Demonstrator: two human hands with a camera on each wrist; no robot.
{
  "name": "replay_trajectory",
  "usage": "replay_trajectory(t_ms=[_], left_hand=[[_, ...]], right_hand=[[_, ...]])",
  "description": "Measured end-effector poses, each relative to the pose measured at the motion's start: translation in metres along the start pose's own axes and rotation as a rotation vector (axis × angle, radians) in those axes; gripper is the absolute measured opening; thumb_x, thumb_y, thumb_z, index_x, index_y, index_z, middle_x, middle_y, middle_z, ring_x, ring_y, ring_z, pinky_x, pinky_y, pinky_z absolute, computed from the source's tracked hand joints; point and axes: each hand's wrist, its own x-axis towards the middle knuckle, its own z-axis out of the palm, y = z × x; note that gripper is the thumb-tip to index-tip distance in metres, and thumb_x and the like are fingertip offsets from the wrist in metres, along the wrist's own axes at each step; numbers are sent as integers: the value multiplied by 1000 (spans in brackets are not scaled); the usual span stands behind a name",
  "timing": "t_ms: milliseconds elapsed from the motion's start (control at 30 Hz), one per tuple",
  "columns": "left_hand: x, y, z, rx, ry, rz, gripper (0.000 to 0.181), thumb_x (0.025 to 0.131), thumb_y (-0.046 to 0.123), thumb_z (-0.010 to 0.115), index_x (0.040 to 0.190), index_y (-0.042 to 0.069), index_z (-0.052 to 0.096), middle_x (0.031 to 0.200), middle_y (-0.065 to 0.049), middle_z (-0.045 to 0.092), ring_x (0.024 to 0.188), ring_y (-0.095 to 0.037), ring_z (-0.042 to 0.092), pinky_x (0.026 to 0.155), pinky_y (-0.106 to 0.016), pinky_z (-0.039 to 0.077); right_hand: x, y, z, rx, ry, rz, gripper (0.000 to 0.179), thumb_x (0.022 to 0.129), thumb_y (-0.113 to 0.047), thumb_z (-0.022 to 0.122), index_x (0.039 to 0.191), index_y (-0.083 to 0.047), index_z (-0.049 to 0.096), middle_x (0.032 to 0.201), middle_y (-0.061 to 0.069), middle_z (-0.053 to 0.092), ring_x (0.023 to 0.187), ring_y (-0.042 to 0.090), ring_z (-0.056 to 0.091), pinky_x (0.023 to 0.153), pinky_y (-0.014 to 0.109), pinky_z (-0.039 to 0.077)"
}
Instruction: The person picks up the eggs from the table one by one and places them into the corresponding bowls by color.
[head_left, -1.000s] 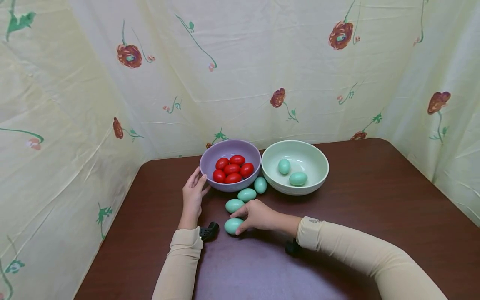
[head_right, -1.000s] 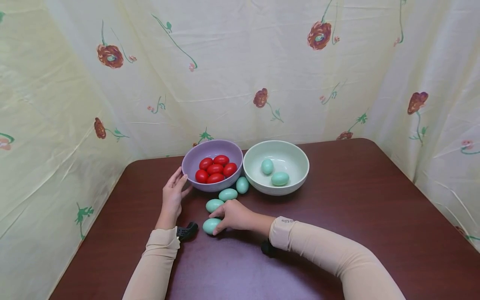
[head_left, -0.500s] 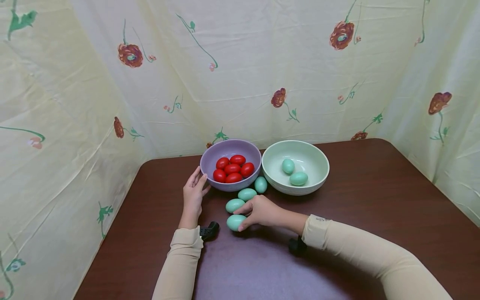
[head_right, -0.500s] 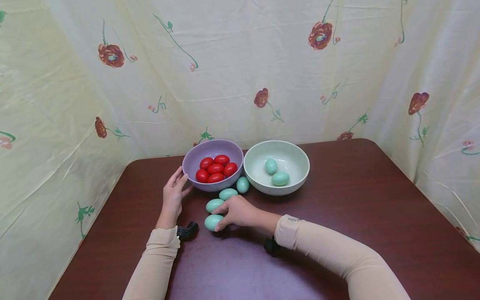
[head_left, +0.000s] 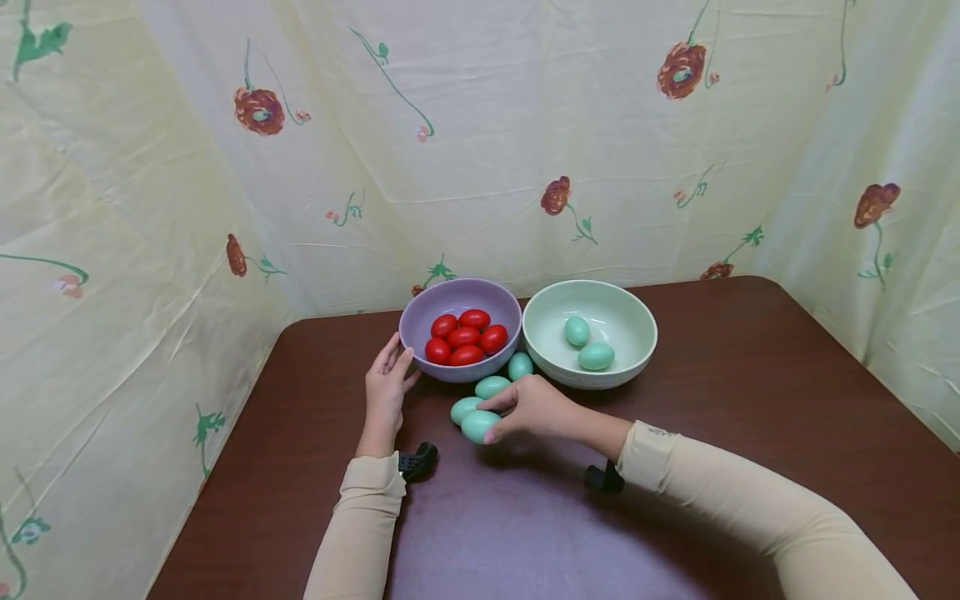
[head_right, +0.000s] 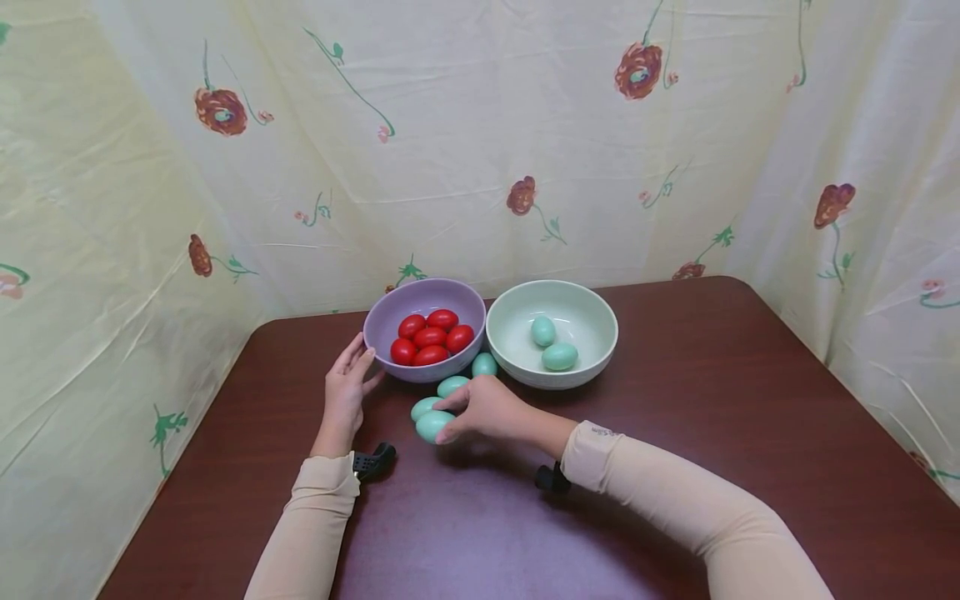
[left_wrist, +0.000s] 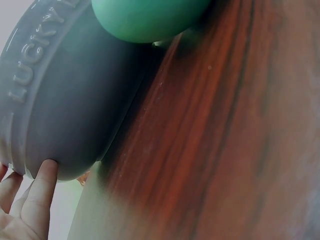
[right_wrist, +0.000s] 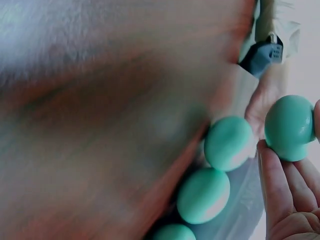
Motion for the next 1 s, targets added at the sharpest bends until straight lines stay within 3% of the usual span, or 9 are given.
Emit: replay_trajectory(t_ms=[200,533,700,1000], left_hand=[[1,0,1,17,11,1,57,98,25,63,151,19,44,158,-4,41,142,-22,46,104,-46,49],[2,0,1,23,17,9,56,99,24,63,151,18,44,158,-5,41,141,-23,47,103,-46,49],[1,-1,0,18,15,6,55,99,23,62,151,18,44,158,-6,41,141,-24,47,103,-46,49],[-1,-4,-1,23,9,11,58,98,27,63,152,18,43,159,-6,40,142,-25,46,103,-46,49]], right_hand=[[-3,-5,-13,-25,56,8,48,72,-28,89,116,-16,76,105,-2,77,106,13,70,85,23,55],[-7,-9,-36,58,136,48,49,71,-34,90,117,-21,76,98,-7,79,90,8,63,71,20,50],[-8,-7,-47,70,170,45,51,73,-33,89,119,-17,75,100,-3,79,95,9,66,77,20,50],[-8,-3,-67,48,268,108,47,71,-37,89,115,-25,77,101,-6,78,110,13,64,86,25,50]])
